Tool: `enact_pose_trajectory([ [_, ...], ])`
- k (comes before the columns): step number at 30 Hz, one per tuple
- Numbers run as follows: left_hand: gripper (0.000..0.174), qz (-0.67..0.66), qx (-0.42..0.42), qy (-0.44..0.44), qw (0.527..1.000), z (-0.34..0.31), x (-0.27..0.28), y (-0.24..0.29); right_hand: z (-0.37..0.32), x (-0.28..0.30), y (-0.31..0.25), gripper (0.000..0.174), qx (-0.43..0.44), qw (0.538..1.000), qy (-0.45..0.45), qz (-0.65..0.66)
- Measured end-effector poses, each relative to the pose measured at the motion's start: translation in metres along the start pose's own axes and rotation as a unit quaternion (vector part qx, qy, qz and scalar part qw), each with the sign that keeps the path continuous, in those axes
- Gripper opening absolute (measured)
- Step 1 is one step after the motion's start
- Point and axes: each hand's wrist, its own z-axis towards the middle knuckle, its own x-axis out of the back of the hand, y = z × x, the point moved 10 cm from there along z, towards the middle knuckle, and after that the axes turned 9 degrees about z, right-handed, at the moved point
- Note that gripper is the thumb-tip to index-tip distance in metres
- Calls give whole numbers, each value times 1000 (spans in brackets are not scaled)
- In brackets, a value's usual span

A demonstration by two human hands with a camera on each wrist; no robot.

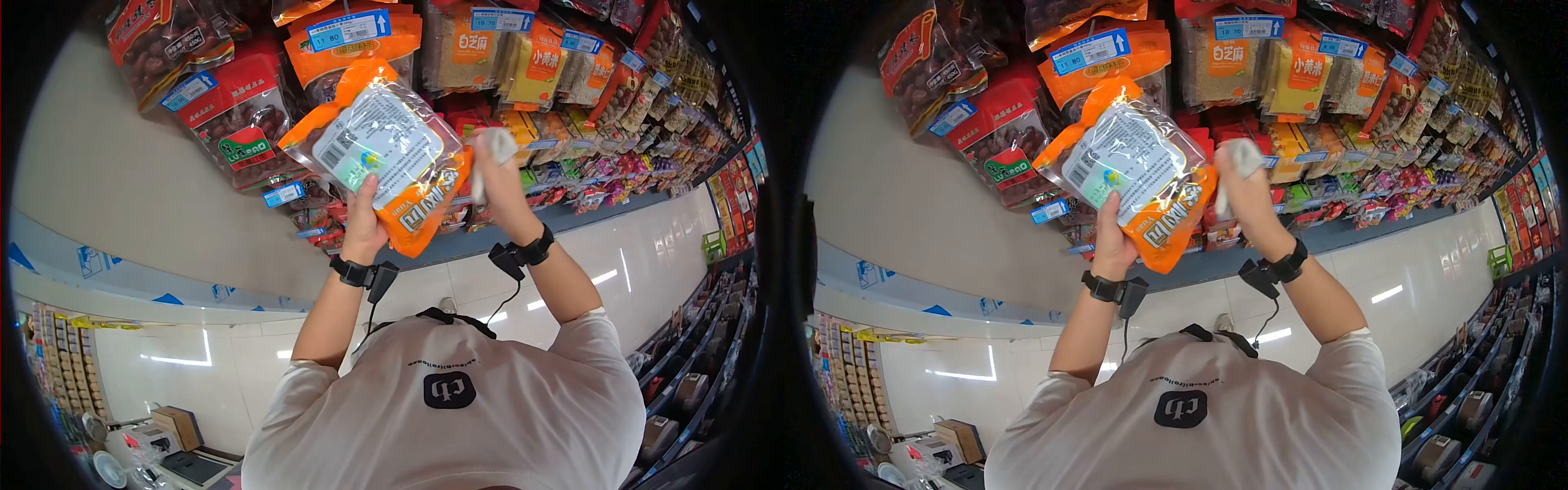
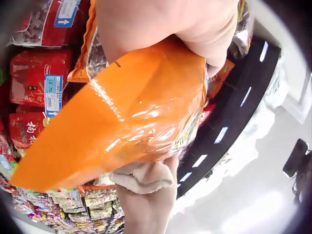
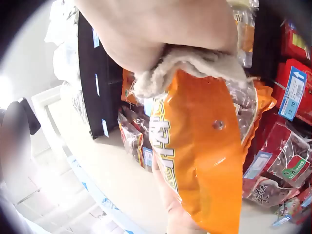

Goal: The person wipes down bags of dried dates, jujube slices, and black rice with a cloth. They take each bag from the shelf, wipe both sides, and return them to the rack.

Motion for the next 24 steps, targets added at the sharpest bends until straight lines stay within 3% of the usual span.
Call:
enact_pose_trajectory([
  [1, 51, 28, -10, 14, 999, -1, 3, 4, 5, 14, -1, 26, -10, 999, 34, 18],
  [3, 50, 43, -15, 19, 999, -3, 3, 5, 5, 6, -35, 34, 167, 985, 10, -52],
  [5, 51, 83, -43, 18, 995, -5, 1, 4, -23, -53, -52, 50, 288, 942, -116, -130],
  [6, 51, 86, -36, 14, 996, -6, -1, -1, -40, -83, -45, 60, 316, 887, -181, -285],
  [7, 52, 99, -31, 15, 994, -9, -2, -6, -54, -106, -30, 70, 331, 804, -240, -431],
  [8, 53, 113, -28, 15, 993, -10, -3, -8, -58, -112, -21, 78, 331, 769, -243, -489],
  [9, 53, 117, -25, 5, 993, -10, -1, -7, -51, -107, -17, 78, 333, 771, -232, -491],
  [11, 54, 76, 4, -103, 992, -12, -8, -5, -25, -90, -12, 78, 301, 840, -197, -406],
  [15, 51, 70, 19, -88, 993, -16, -1, -9, -20, -91, -6, 73, 261, 877, -205, -348],
  [19, 51, 79, 18, -86, 993, -20, -2, -4, -36, -104, -17, 75, 310, 862, -270, -297],
  [21, 51, 139, 21, -102, 985, -22, -6, -1, -4, -89, 4, 72, 305, 867, -242, -311],
  [23, 51, 145, 14, -99, 984, -24, 0, -6, 46, -56, 46, 69, 127, 960, -173, -180],
  [24, 52, 152, 7, -95, 984, -23, 1, -6, 40, -59, 43, 68, 81, 968, -184, -153],
])
